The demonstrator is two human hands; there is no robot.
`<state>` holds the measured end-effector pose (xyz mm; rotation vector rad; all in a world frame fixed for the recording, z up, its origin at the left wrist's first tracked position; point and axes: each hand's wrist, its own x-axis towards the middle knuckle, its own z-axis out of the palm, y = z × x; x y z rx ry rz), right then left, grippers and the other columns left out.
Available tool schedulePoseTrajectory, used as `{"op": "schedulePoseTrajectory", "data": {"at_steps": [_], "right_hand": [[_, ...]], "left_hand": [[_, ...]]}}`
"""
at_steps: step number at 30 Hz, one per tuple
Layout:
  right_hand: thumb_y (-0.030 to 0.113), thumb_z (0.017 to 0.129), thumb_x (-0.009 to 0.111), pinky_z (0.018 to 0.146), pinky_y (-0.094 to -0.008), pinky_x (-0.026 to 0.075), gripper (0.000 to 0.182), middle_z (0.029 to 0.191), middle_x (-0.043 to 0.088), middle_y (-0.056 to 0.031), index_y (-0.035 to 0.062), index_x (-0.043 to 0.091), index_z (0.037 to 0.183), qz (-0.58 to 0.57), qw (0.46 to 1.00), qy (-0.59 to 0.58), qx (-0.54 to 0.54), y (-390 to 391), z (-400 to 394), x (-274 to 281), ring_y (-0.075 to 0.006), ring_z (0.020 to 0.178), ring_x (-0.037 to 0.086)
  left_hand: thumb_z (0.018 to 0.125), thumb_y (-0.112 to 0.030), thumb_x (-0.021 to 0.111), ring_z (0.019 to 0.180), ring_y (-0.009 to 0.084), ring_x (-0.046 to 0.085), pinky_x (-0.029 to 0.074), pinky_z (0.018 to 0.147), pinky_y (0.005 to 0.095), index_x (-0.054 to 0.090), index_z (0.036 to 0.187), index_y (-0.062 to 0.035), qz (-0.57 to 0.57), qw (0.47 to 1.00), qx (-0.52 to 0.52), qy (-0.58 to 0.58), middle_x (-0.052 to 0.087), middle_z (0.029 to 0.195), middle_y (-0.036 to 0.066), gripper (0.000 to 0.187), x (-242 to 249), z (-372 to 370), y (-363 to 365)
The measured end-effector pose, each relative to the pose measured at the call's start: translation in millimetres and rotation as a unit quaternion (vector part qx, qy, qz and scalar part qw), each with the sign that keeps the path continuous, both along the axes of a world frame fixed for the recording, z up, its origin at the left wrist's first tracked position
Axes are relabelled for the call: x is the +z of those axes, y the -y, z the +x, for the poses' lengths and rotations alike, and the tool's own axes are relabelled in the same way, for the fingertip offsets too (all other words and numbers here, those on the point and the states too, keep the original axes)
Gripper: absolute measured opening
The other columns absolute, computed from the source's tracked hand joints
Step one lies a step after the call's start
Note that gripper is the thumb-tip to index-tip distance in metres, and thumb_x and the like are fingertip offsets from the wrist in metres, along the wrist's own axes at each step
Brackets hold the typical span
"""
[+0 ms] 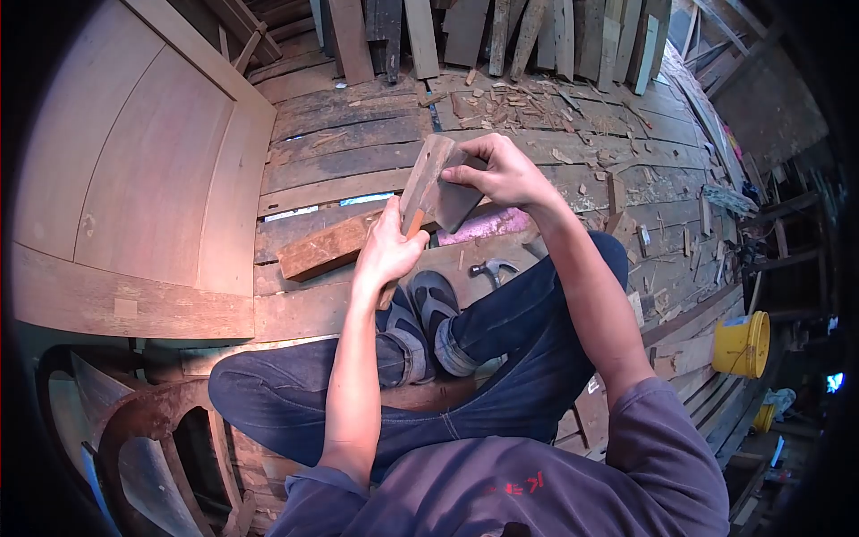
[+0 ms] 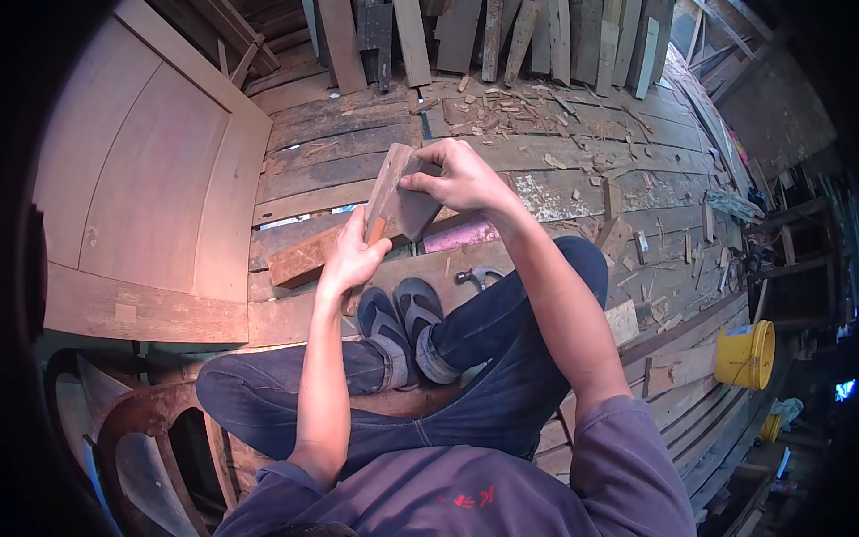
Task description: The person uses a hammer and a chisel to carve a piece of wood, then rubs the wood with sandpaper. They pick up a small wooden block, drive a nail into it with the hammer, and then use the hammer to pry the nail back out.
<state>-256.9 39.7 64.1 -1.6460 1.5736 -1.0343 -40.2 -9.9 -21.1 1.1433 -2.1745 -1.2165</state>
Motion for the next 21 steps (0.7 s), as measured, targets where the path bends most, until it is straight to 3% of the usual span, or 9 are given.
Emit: {"op": "schedulePoseTrajectory", "data": {"at_steps": [1,3,7,10,13,19,20,21], "right_hand": [[0.017,0.083,0.074,0.061,-0.0309,0.048,0.021,0.071,0.067,-0.0055,-0.0016,0.069,0.092,-0.032,0.998,-0.054,-0.005,0,1,0,-0.0078,0.066,0.059],[0.016,0.081,0.073,0.059,-0.0327,0.047,0.021,0.069,0.066,-0.0121,-0.0015,0.069,0.092,-0.041,0.994,-0.104,-0.014,-2,4,4,-0.0126,0.063,0.061],[0.011,0.078,0.071,0.057,-0.0361,0.047,0.019,0.068,0.061,-0.022,-0.002,0.069,0.092,-0.074,0.983,-0.165,-0.011,-1,9,-2,-0.0276,0.059,0.064],[0.008,0.075,0.067,0.06,-0.0429,0.049,0.012,0.068,0.06,-0.0253,-0.0013,0.069,0.083,-0.078,0.978,-0.194,-0.021,-2,14,-1,-0.0417,0.069,0.062],[0.007,0.074,0.067,0.062,-0.0447,0.049,0.012,0.068,0.059,-0.0256,-0.0012,0.068,0.083,-0.065,0.977,-0.203,-0.024,-2,18,-3,-0.0422,0.07,0.062],[0.013,0.079,0.07,0.066,-0.0404,0.052,0.018,0.079,0.067,-0.0237,-0.0002,0.07,0.091,-0.009,0.987,-0.16,-0.014,0,2,1,-0.0352,0.073,0.069],[0.02,0.084,0.074,0.058,-0.03,0.046,0.022,0.068,0.067,-0.0101,-0.0018,0.07,0.089,0.03,0.993,-0.11,-0.008,-1,-5,2,-0.0113,0.062,0.06],[0.021,0.084,0.074,0.059,-0.0287,0.046,0.023,0.068,0.067,-0.0052,-0.0018,0.071,0.087,0.076,0.995,-0.069,0.009,0,-12,6,-0.0088,0.063,0.058]], "left_hand": [[0.076,-0.023,0.064,0.118,0.0407,0.057,0.045,0.1,0.0419,0.037,0.137,0.0109,-0.005,1.0,0.024,0.017,0.057,0.124,0.034,0.075,9,-5,-7],[0.076,-0.021,0.063,0.107,0.0437,0.062,0.049,0.093,0.0449,0.041,0.13,0.0124,-0.019,0.998,0.056,0.037,0.062,0.108,0.035,0.068,13,-12,-15],[0.075,-0.021,0.062,0.101,0.0456,0.063,0.049,0.089,0.0476,0.047,0.117,0.0108,0.029,0.996,0.049,0.061,0.064,0.101,0.035,0.055,13,-16,-14],[0.074,-0.02,0.061,0.103,0.0459,0.062,0.048,0.089,0.0483,0.048,0.115,0.0086,0.057,0.993,0.062,0.077,0.062,0.104,0.035,0.052,11,-19,-16],[0.075,-0.019,0.06,0.101,0.0455,0.063,0.048,0.087,0.0485,0.048,0.115,0.0084,0.049,0.993,0.065,0.083,0.063,0.101,0.034,0.05,1,-22,-15],[0.073,-0.017,0.061,0.101,0.045,0.063,0.049,0.087,0.0472,0.049,0.114,0.0089,0.033,0.997,0.054,0.041,0.063,0.103,0.033,0.05,2,-21,-17],[0.073,-0.016,0.062,0.101,0.0448,0.063,0.049,0.088,0.0468,0.049,0.116,0.0093,0.021,0.999,0.036,0.015,0.063,0.103,0.033,0.051,0,-19,-14],[0.072,-0.015,0.062,0.101,0.0446,0.063,0.049,0.088,0.0464,0.049,0.117,0.0097,0.009,1.0,0.016,-0.01,0.063,0.104,0.032,0.053,2,-18,-12]]}}
